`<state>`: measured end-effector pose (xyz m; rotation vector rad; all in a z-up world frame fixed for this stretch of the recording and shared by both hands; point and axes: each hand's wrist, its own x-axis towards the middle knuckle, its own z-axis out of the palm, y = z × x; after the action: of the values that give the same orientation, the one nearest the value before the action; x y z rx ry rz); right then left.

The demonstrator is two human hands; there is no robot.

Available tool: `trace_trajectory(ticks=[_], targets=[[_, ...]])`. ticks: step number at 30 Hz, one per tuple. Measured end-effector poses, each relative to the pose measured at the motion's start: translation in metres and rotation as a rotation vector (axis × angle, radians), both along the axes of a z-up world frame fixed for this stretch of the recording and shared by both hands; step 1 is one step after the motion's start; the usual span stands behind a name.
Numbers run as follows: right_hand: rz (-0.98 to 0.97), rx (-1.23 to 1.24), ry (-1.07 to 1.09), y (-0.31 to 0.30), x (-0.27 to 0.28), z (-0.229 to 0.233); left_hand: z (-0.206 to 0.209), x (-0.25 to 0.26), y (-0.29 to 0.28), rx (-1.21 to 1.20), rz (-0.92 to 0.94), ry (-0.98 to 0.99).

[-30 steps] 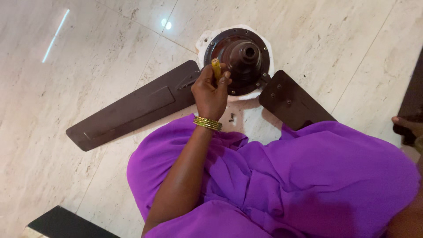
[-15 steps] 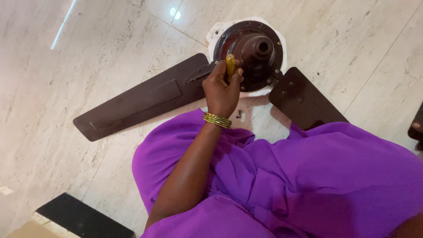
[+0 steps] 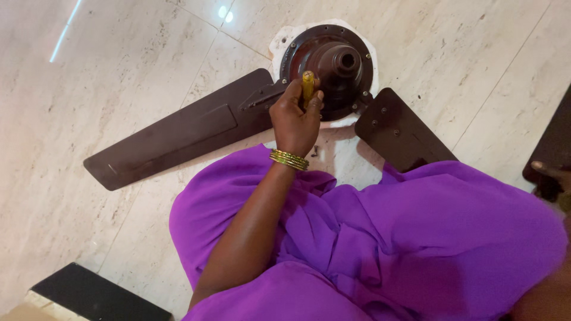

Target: The person sits on the floor and uses a screwdriver to tighten screws on the central hub of a ceiling fan, securing the fan blades to the motor housing.

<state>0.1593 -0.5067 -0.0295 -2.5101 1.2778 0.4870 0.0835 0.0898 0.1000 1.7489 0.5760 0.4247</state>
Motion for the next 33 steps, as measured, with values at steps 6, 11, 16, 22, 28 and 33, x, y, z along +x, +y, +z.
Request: trace_trajectory(ticks=[6, 11, 16, 22, 28, 33], targets=[[-0.017, 0.074, -0.069, 0.021, 0.027, 0.008, 0.004, 0.000, 0.003, -0.034, 0.057, -0.070], [-0.131, 0.228, -0.214, 0.025, 0.035, 0.017, 0.004, 0.000, 0.009, -0.045, 0.092, -0.073], [-0.260, 0.518, -0.445, 0.034, 0.089, 0.010, 0.006, 0.002, 0.016, -0.086, 0.126, -0.121], [-0.300, 0.882, -0.635, 0.091, 0.181, 0.021, 0.009, 0.003, 0.021, -0.118, 0.148, -0.135], [0.042, 1.012, -0.843, 0.264, 0.205, 0.074, 0.008, 0.002, 0.024, -0.178, 0.168, -0.170], [0.174, 1.024, -0.865, 0.396, 0.194, 0.103, 0.006, 0.004, 0.024, -0.202, 0.191, -0.156]])
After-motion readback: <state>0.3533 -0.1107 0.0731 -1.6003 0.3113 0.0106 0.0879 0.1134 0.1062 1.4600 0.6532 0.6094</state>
